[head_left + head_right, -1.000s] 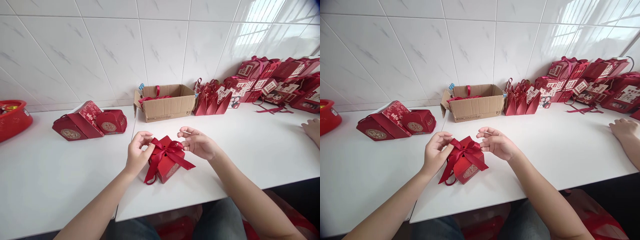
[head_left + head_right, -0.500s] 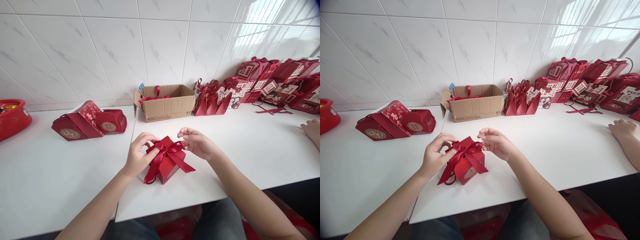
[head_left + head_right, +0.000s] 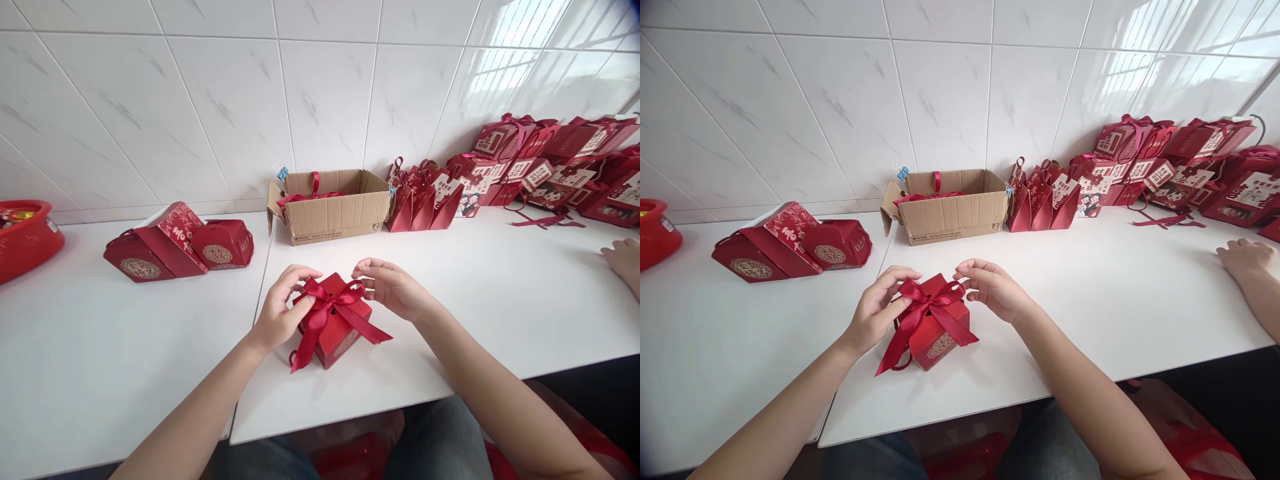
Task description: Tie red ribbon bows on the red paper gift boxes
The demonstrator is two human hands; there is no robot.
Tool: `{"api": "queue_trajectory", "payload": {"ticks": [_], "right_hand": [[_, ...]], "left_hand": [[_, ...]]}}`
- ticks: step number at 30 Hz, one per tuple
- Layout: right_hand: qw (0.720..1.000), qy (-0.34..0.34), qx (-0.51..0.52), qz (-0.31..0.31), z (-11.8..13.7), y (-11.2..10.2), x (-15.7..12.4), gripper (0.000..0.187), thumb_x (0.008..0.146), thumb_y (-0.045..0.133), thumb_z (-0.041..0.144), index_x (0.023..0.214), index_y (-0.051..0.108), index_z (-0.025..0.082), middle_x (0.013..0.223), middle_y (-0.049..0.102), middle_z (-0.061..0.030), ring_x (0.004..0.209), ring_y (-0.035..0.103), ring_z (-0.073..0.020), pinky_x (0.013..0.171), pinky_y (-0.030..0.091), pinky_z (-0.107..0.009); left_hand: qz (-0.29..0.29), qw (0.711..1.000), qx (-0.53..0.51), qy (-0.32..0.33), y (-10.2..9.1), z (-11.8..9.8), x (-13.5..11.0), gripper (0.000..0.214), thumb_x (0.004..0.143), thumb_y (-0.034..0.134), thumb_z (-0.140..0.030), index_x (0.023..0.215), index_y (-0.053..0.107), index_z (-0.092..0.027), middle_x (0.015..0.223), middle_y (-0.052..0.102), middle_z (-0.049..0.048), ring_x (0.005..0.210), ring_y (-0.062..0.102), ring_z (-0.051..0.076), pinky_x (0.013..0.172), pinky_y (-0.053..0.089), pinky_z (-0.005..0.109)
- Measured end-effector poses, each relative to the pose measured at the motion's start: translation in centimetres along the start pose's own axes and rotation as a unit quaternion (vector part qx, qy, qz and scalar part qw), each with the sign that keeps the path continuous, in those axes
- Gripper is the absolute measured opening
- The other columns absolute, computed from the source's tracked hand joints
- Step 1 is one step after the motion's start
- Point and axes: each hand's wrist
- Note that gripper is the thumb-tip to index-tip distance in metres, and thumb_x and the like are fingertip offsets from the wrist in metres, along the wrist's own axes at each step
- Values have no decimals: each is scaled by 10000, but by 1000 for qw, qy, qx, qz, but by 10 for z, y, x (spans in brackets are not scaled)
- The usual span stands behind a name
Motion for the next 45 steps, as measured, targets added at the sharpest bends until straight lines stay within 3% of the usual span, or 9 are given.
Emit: {"api": "queue_trajectory", "payload": {"ticks": [5,11,16,20,24,27,36,42,45], "right_hand": [[1000,-11,9,-11,-2,-3,3,146,798,676,332,817,652,190,837,577,5,646,507,-87,549,360,-225],[1000,-15,8,-26,-2,-3,4,153,789,657,333,789,652,181,808,576,-5,656,507,-97,571,375,-234],[996,-32,-26,-75,-2,-2,6,162,721,695,331,771,635,188,810,595,-9,645,516,-103,564,382,-244],[982,-24,-155,-109,-3,-1,6,111,718,661,300,749,628,198,731,589,-1,571,496,-104,546,384,-261],[956,32,-286,-51,-4,-2,4,54,694,613,197,738,644,200,685,609,-6,585,521,-135,560,391,-280],[962,14,-267,-50,-3,-5,5,69,708,606,237,737,647,189,717,627,-11,640,537,-146,600,402,-284],[991,-28,-98,-89,-15,-15,20,195,715,599,268,900,651,234,951,639,-12,888,574,-167,815,436,-322],[981,-131,-140,-34,-25,-15,23,351,744,530,207,1071,615,303,1055,630,6,931,572,-166,881,445,-352],[949,-214,-231,-3,-27,-14,23,455,750,512,151,1181,547,294,1226,577,-17,1058,551,-187,978,409,-382]], "left_hand": [[39,997,-53,-33,-6,4,2,376,738,462,-125,1075,587,-238,1111,552,47,1041,530,207,912,420,351],[191,959,-193,-82,-18,8,7,759,551,483,-141,1294,495,-293,1338,511,48,1187,509,278,919,470,392],[243,947,-169,-126,-17,19,10,600,630,605,-199,1224,569,-282,1138,650,83,968,643,275,709,548,341],[240,958,-125,-91,-14,31,11,507,591,753,-249,1084,634,-244,958,697,77,880,670,269,735,562,362],[243,960,-109,-83,-14,33,10,575,605,770,-224,1153,598,-258,1055,671,80,985,643,267,823,546,389],[220,965,-100,-100,-12,33,11,565,649,753,-229,1183,574,-257,1091,651,81,975,637,244,821,544,385],[8,986,-60,-152,-3,56,18,481,687,727,-359,1108,586,-173,1129,635,124,990,623,252,787,544,397],[-66,996,7,-51,0,61,13,501,770,630,-261,1260,527,-240,1272,522,101,1083,582,221,894,519,397],[-57,997,53,7,2,60,11,541,806,591,-203,1327,471,-284,1323,479,86,1156,543,210,934,507,383]]}}
Point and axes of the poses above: each hand's wrist, its own x-axis towards the middle knuckle, its own y-axis out of the palm, z = x × y
